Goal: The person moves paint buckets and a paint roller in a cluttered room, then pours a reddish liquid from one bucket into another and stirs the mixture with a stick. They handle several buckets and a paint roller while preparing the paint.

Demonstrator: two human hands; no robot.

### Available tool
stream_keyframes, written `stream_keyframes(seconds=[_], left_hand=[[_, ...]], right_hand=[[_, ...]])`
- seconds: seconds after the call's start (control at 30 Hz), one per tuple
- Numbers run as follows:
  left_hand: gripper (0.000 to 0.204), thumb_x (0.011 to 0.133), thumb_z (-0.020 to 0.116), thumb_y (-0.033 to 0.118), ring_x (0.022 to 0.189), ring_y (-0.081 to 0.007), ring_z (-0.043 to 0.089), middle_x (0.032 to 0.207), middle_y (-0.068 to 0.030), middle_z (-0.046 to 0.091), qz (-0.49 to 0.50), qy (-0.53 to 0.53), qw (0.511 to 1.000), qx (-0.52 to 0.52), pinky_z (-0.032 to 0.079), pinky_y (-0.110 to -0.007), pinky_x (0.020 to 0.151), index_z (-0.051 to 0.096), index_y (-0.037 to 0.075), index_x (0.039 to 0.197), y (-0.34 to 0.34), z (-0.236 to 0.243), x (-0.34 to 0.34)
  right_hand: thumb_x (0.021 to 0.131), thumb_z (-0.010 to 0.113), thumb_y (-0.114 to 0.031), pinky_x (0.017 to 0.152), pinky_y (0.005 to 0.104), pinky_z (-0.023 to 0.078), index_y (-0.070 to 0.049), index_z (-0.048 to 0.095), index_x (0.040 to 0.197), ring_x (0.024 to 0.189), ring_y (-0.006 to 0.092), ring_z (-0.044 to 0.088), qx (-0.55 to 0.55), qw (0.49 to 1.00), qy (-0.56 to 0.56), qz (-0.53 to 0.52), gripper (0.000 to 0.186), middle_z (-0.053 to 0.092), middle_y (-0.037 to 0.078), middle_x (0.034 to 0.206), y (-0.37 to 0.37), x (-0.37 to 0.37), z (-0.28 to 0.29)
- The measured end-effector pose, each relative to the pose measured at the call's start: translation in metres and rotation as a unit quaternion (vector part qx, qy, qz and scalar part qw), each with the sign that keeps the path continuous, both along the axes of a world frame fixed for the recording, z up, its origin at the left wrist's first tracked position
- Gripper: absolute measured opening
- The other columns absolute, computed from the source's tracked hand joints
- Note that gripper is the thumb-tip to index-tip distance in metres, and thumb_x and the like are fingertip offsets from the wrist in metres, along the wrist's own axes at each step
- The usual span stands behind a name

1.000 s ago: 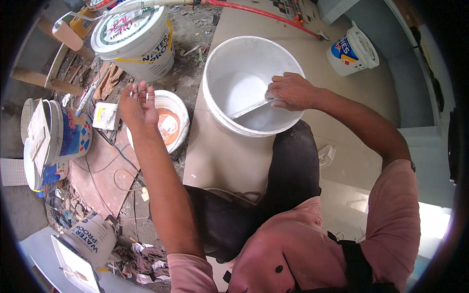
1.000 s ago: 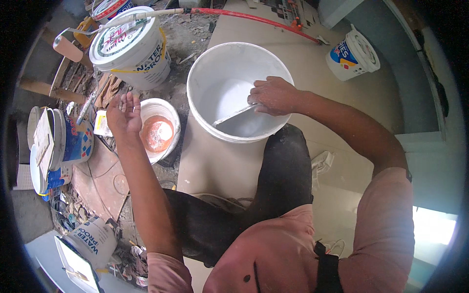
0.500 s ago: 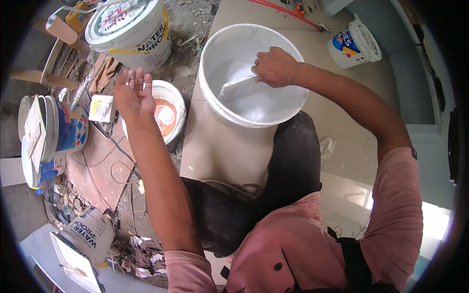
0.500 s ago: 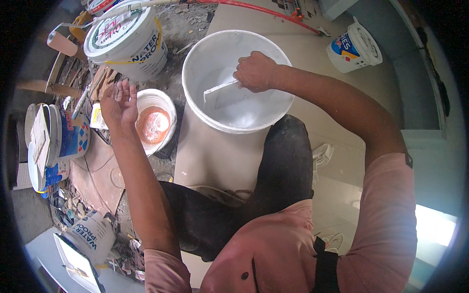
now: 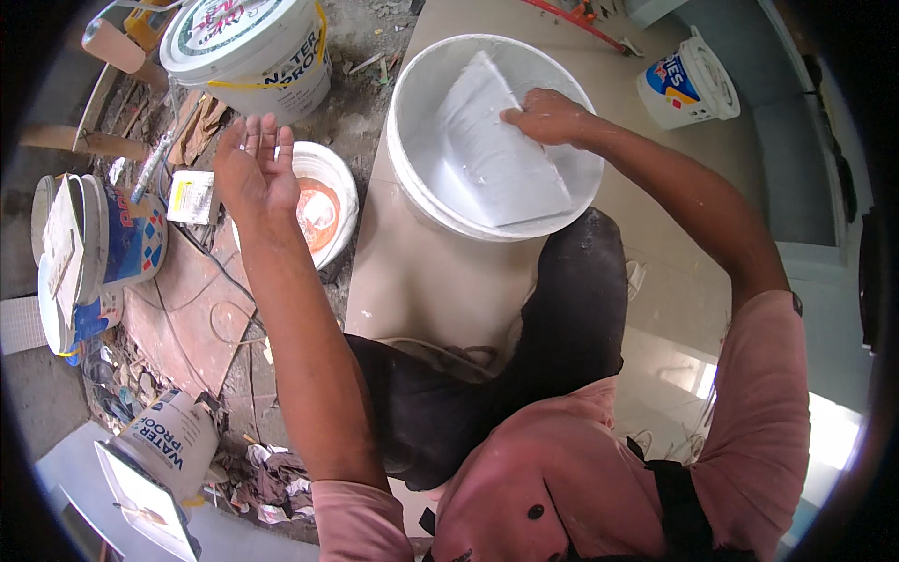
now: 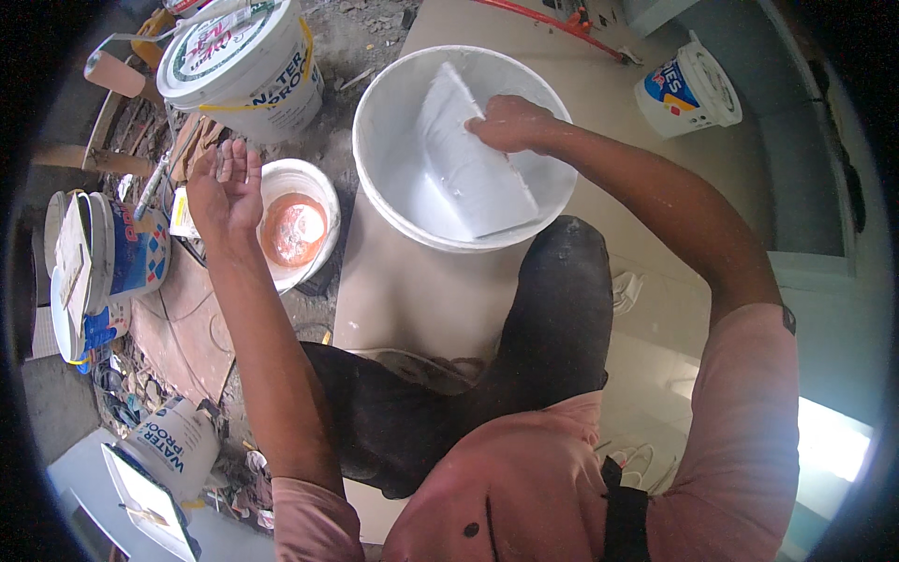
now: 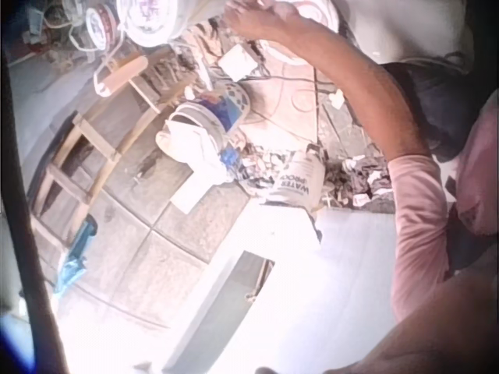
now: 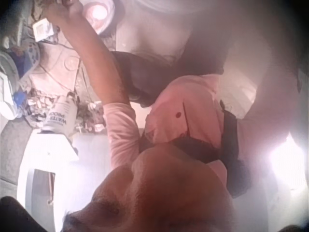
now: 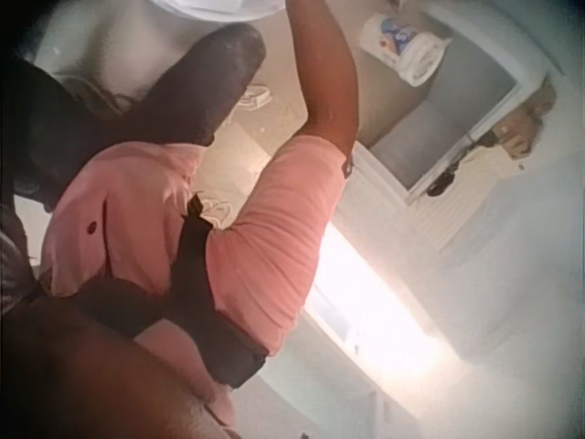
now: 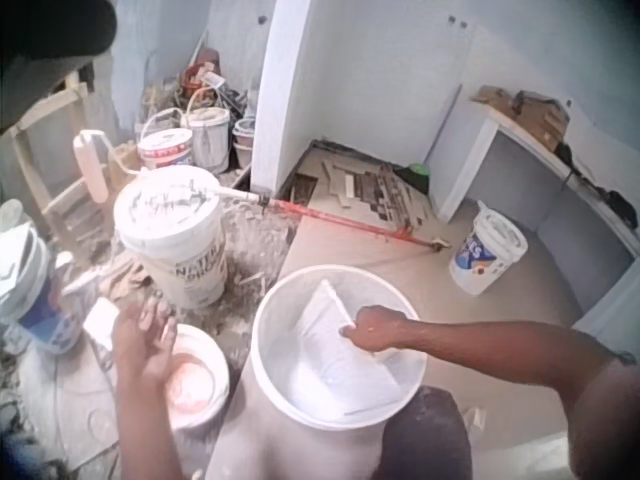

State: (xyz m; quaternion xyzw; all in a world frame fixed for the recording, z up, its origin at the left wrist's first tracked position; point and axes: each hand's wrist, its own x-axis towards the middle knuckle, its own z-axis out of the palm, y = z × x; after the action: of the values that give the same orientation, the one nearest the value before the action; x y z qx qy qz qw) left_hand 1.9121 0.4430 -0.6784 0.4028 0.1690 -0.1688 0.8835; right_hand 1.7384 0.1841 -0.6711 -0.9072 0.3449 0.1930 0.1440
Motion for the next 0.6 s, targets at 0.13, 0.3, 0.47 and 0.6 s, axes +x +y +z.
stream_keyframes(seconds=[0.13,0.3,0.47,0.6], left_hand=[[0.031,0.084,0.046,0.010,0.088,-0.0196,0.052,0.103,-0.0127,0.047,-0.020,0.007,1.000,0.013,0.043,-0.034,0.084,0.035,-0.001,0.111,-0.002,-0.007,0.006],[0.031,0.082,0.049,0.013,0.089,-0.0200,0.050,0.110,-0.0138,0.045,-0.050,0.036,0.997,0.047,0.040,-0.034,0.084,0.039,-0.002,0.108,0.010,-0.006,-0.008],[0.032,0.083,0.050,0.016,0.089,-0.0180,0.051,0.110,-0.0117,0.049,-0.048,0.103,0.983,0.143,0.042,-0.029,0.077,0.041,0.001,0.109,0.027,-0.001,-0.047],[0.029,0.081,0.052,0.015,0.082,-0.0172,0.053,0.100,-0.0083,0.054,-0.065,0.189,0.964,0.178,0.043,-0.028,0.069,0.043,0.004,0.107,0.034,-0.014,-0.080]], right_hand=[[0.080,0.047,-0.038,0.068,0.0379,0.039,-0.003,0.058,0.092,0.077,0.0204,0.053,0.159,0.967,0.014,-0.197,0.039,0.058,0.011,0.086,0.004,-0.014,0.009],[0.078,0.052,-0.041,0.048,0.0260,0.019,-0.016,0.047,0.068,0.051,0.0080,0.031,0.283,0.865,-0.003,-0.415,0.027,0.040,-0.005,0.057,0.021,-0.043,0.052],[0.077,0.056,-0.038,0.051,0.0283,0.021,-0.018,0.047,0.072,0.052,0.0077,0.033,0.343,0.780,-0.013,-0.524,0.022,0.040,-0.006,0.059,0.023,-0.044,0.065],[0.076,0.057,-0.038,0.050,0.0287,0.025,-0.015,0.048,0.072,0.052,0.0099,0.034,0.300,0.817,-0.010,-0.493,0.025,0.041,-0.004,0.060,0.024,-0.024,0.000]])
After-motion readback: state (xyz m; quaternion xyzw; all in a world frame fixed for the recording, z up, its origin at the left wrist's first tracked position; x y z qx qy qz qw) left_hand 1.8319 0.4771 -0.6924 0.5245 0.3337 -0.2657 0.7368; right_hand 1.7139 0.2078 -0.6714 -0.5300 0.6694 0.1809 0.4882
